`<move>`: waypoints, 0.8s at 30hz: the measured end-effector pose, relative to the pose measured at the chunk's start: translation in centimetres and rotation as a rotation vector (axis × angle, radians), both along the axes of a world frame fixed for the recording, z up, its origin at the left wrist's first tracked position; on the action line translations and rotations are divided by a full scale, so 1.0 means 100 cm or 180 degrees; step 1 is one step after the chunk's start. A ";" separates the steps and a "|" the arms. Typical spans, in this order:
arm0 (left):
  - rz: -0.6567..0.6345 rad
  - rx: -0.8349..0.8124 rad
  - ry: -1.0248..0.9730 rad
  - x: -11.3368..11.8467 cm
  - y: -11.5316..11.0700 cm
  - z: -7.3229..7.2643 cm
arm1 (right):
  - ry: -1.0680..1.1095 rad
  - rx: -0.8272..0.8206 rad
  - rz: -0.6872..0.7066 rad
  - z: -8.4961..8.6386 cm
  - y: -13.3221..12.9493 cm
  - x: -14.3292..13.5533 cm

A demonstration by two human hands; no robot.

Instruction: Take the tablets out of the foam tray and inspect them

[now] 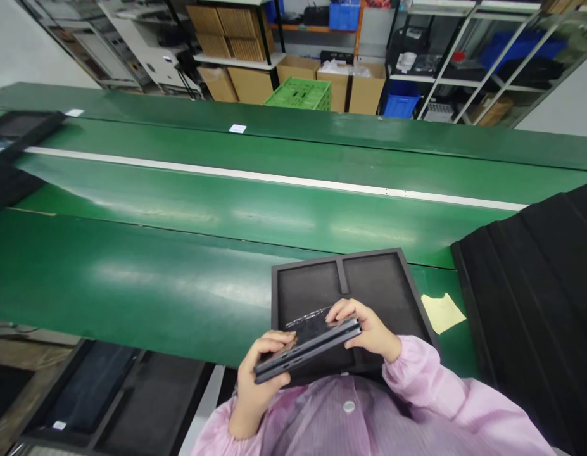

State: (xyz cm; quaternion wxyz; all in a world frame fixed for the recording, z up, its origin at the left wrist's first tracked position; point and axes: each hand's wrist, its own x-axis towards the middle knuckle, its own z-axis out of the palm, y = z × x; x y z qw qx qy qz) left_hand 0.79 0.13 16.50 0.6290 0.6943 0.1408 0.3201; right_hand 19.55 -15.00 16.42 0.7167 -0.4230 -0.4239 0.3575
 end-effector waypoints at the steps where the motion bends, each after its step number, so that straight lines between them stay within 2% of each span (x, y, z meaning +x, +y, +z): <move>1: 0.0000 0.0010 0.0000 0.000 0.000 0.000 | 0.0006 0.0019 0.0007 0.000 0.000 0.000; 10: 0.0050 0.0031 0.0012 0.001 0.002 0.003 | 0.0026 -0.0023 -0.0050 0.000 0.001 0.000; 16: 0.0050 0.0052 0.0068 -0.002 0.005 0.000 | 0.0065 -0.0076 -0.0026 0.004 0.002 -0.002; 24: -0.0011 -0.0187 -0.0113 0.004 0.000 0.002 | -0.0081 -0.0260 -0.0065 0.004 -0.002 0.001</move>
